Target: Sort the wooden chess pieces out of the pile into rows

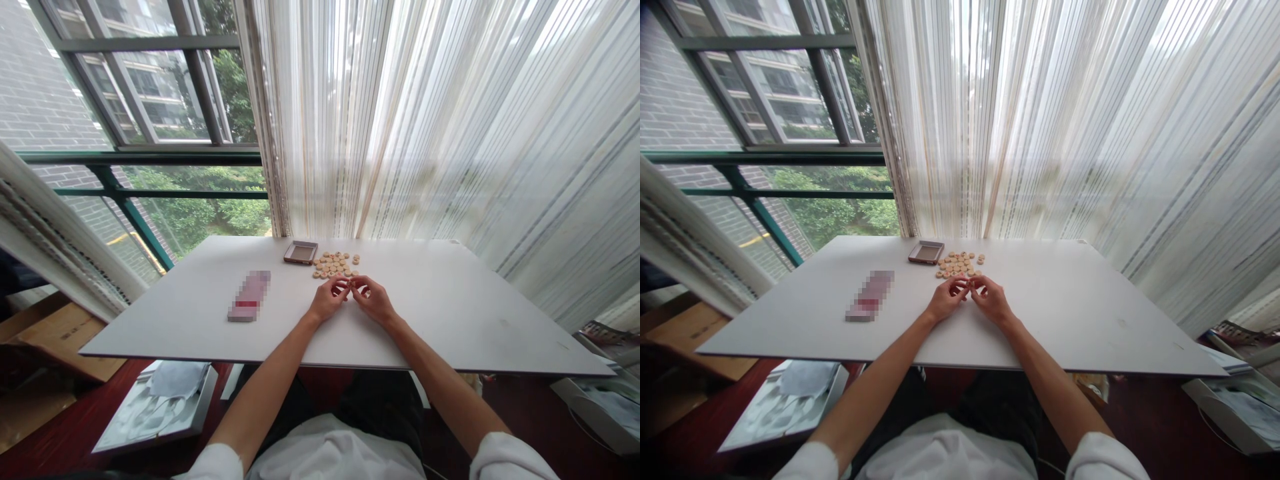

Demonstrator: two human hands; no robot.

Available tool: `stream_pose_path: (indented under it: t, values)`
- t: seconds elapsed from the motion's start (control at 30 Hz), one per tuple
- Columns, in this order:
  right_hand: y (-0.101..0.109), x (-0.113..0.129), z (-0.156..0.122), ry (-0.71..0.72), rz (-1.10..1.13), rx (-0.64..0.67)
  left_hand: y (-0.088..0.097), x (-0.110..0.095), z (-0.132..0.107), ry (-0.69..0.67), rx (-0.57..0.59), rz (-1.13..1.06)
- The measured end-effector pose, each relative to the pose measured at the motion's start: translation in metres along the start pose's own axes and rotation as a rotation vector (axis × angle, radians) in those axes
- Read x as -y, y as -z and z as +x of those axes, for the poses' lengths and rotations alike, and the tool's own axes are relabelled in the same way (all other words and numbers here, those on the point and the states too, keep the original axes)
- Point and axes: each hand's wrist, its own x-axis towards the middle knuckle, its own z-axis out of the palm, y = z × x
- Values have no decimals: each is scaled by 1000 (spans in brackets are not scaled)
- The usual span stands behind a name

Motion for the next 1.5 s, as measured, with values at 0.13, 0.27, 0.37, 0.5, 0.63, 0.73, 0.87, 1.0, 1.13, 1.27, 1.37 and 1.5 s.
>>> stream_pose_path:
  t: [0.13,0.27,0.37,0.5,0.63,0.73,0.87,1.0,1.13,1.27,1.37,1.5]
  values:
    - [0,-1,-1,-31,1,0,0,-1,-1,-10,5,12]
    - [-2,-4,-1,-60,11,-12,0,-1,-2,-25,9,32]
    - [-2,-5,0,-80,22,-29,-1,-2,-3,-43,17,44]
    - [0,-4,-1,-117,16,-25,0,-3,-4,-47,42,51]
    - [2,-3,-1,-143,15,-7,0,-1,-3,-26,43,55]
    - [2,-3,-1,-130,23,-12,0,2,-2,-15,36,64]
    - [2,-5,-2,-147,34,-3,0,4,-1,-5,42,54]
    - [4,-5,-2,-176,81,23,0,5,0,9,40,28]
    - [8,-4,-1,-183,111,52,0,7,1,20,32,-2]
    - [9,-6,0,-125,88,75,1,7,3,19,14,-43]
    - [6,-8,0,-55,79,72,1,8,3,17,12,-88]
    - [3,-8,0,12,19,44,1,9,4,31,12,-85]
